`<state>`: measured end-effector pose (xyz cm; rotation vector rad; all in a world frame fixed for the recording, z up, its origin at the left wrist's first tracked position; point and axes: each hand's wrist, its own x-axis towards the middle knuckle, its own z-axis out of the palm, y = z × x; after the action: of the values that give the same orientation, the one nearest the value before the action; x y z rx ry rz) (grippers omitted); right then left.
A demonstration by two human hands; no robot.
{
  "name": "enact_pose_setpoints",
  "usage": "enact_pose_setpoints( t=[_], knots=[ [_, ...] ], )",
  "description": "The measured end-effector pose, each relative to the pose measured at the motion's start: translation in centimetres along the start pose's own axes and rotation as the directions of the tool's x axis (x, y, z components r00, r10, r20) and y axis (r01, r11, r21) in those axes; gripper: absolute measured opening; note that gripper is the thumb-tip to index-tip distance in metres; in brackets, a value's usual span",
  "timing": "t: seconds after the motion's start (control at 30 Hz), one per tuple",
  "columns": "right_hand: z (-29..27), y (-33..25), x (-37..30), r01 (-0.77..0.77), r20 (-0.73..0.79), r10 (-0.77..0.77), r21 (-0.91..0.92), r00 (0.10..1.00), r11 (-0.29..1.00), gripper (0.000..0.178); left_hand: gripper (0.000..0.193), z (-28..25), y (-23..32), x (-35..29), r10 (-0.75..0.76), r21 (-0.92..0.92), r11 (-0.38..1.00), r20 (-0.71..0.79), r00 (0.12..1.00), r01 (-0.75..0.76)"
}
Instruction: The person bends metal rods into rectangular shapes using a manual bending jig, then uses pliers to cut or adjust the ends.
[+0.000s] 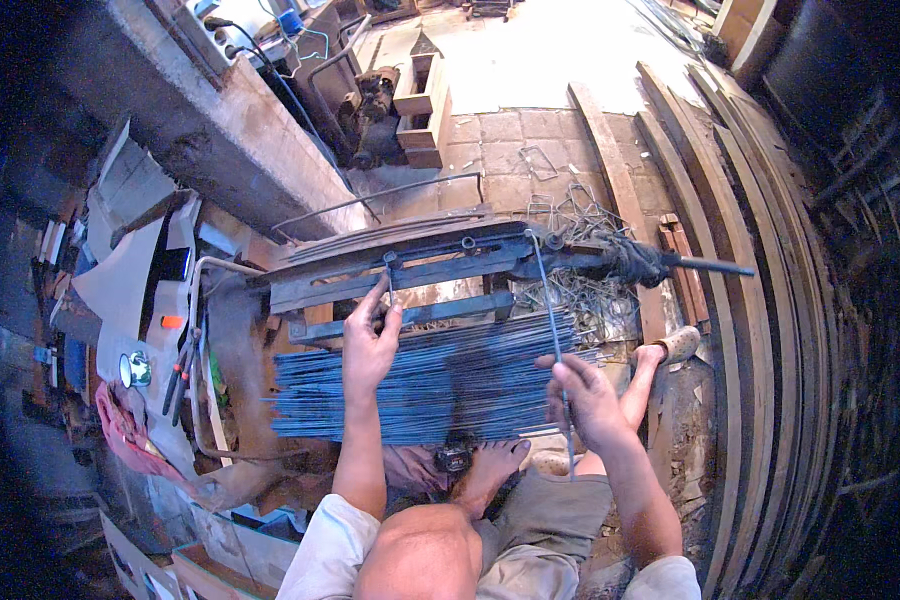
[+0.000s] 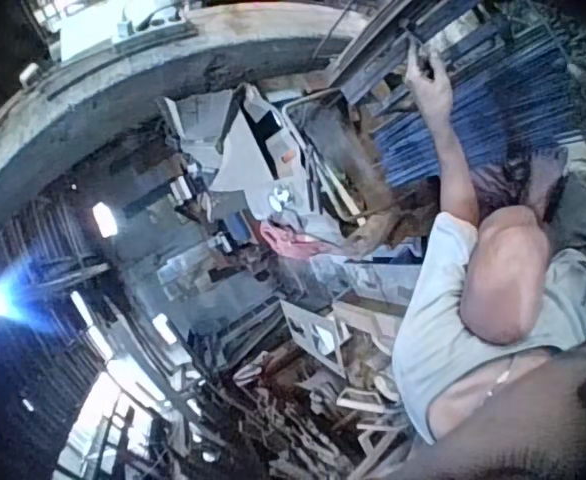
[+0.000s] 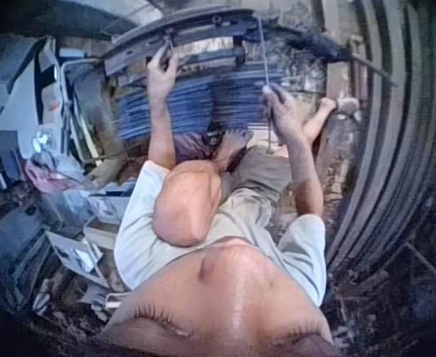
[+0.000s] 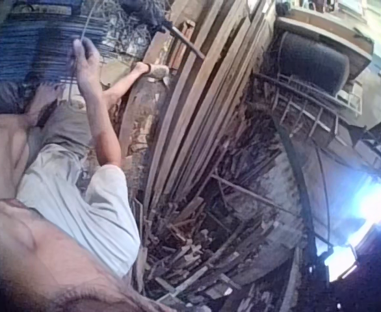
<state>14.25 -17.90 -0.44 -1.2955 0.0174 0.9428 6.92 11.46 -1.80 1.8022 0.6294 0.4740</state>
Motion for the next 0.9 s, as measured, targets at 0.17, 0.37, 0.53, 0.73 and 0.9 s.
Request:
enact_pose_setpoints(
  t=[0.17, 0.37, 0.53, 0.73, 0.9],
  knots=[
    [2.1, -2.1, -0.1, 0.056, -0.106, -0.046, 0.089, 0.993, 0.994, 0.022, 0.043, 0.7, 1.0, -0.3, -0.053, -0.218, 0.975, -0.048, 0.997, 0.041],
    [4.7, -7.5, -1.5, 0.02, -0.049, 0.002, 0.445, 0.999, 0.896, 0.022, 0.038, 0.4, 2.2, 0.3, -0.132, -0.496, 0.866, -0.09, 0.987, 0.071],
    [4.9, -8.1, -1.8, 0.01, -0.105, 0.024, 0.316, 0.994, 0.949, 0.02, 0.037, 0.9, 2.4, -0.3, -0.146, -0.526, 0.847, -0.099, 0.984, 0.073],
    [3.3, -5.5, -1.5, -0.022, -0.19, 0.038, 0.085, 0.981, 0.996, 0.02, 0.037, 1.1, 2.1, -0.7, -0.109, -0.456, 0.888, -0.1, 0.989, 0.052],
    [5.9, -10.8, -3.0, 0.032, -0.021, -0.025, 0.441, 0.999, 0.897, 0.024, 0.037, -0.3, 3.7, 0.2, -0.155, -0.565, 0.818, -0.034, 0.987, 0.109]
  ],
)
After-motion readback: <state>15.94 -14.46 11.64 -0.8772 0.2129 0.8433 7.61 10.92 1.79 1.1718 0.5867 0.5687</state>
